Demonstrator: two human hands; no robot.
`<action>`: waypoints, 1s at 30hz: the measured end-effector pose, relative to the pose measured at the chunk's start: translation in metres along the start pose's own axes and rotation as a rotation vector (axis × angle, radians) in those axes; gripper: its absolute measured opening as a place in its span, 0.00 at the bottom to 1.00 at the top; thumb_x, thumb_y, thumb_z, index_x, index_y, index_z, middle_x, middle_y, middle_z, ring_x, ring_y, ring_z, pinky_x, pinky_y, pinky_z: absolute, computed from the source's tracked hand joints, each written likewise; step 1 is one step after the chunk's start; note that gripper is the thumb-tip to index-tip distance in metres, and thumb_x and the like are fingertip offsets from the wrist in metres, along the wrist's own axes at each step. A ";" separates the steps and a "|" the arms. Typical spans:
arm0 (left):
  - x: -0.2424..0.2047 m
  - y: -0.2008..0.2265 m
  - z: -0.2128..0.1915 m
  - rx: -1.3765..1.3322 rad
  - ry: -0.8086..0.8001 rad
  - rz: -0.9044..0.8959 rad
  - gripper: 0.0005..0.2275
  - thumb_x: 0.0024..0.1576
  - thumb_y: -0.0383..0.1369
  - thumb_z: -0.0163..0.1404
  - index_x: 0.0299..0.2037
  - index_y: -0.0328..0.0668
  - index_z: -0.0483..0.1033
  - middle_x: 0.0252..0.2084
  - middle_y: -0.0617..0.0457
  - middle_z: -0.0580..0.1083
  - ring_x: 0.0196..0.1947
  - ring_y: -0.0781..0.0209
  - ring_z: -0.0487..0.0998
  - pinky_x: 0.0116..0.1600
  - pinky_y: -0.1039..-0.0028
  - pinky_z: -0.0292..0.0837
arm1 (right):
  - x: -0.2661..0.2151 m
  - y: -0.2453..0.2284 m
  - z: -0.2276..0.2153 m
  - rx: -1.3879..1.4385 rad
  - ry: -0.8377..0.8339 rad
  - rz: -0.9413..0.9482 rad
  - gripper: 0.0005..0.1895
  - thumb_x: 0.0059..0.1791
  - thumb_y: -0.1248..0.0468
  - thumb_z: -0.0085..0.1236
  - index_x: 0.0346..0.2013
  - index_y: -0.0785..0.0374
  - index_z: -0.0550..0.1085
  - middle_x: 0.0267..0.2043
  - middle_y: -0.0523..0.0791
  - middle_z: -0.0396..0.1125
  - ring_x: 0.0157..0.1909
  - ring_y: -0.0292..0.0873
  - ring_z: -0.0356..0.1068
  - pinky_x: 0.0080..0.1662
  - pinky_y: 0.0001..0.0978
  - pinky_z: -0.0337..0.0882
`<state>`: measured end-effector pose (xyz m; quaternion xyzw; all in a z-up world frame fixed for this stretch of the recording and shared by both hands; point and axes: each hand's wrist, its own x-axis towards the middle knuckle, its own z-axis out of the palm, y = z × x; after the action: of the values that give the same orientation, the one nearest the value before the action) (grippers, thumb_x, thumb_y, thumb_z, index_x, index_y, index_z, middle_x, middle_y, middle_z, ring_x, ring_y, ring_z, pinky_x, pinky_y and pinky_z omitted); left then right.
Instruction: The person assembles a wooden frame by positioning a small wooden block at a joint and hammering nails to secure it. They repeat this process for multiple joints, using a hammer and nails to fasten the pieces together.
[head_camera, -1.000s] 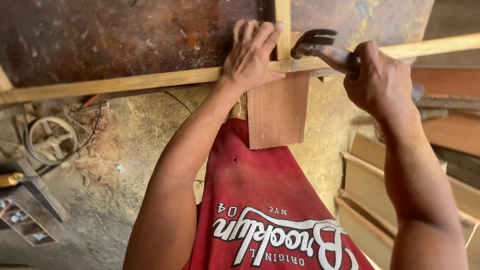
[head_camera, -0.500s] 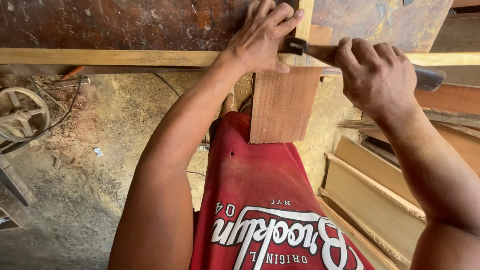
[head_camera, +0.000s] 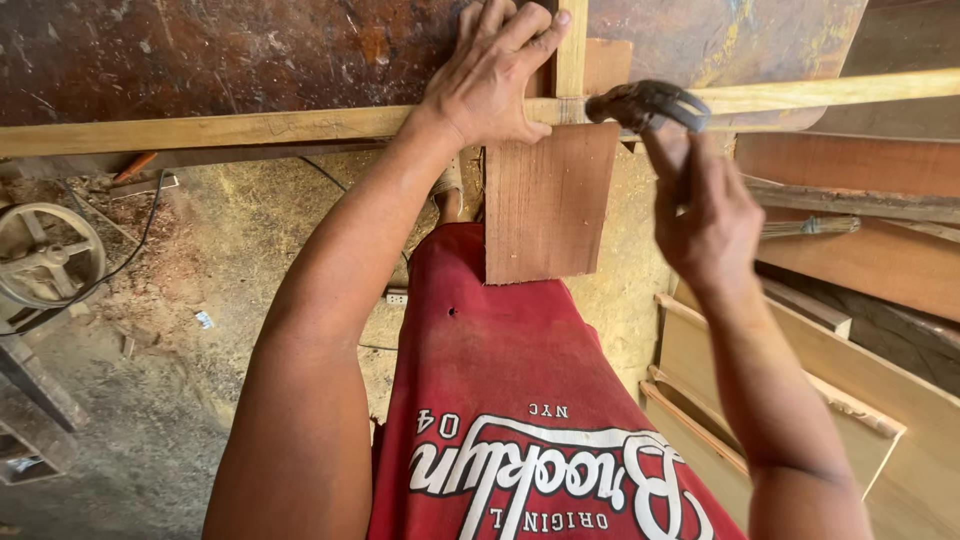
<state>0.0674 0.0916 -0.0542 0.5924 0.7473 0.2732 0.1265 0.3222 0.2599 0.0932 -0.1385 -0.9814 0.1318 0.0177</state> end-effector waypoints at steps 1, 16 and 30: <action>-0.001 -0.001 0.001 -0.006 -0.001 0.003 0.58 0.35 0.54 0.75 0.75 0.36 0.59 0.60 0.49 0.63 0.62 0.47 0.61 0.71 0.49 0.55 | -0.006 -0.007 0.009 0.021 0.031 0.001 0.20 0.63 0.70 0.52 0.69 0.77 0.66 0.32 0.49 0.68 0.25 0.40 0.65 0.21 0.31 0.66; 0.000 -0.008 0.004 0.077 -0.058 0.017 0.63 0.42 0.62 0.72 0.81 0.45 0.41 0.65 0.45 0.61 0.66 0.42 0.61 0.76 0.40 0.50 | -0.022 -0.052 0.023 0.023 -0.028 0.113 0.27 0.60 0.71 0.47 0.74 0.54 0.64 0.70 0.60 0.58 0.50 0.57 0.71 0.41 0.46 0.76; -0.027 0.047 -0.048 -0.328 0.199 -0.083 0.07 0.62 0.22 0.58 0.47 0.41 0.85 0.41 0.54 0.72 0.39 0.63 0.74 0.41 0.76 0.79 | -0.044 -0.046 0.045 0.177 0.027 0.232 0.37 0.55 0.72 0.53 0.77 0.70 0.52 0.72 0.59 0.56 0.63 0.62 0.67 0.54 0.48 0.76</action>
<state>0.0885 0.0603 0.0079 0.5028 0.7252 0.4431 0.1582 0.3491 0.1934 0.0625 -0.2506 -0.9430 0.2171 0.0277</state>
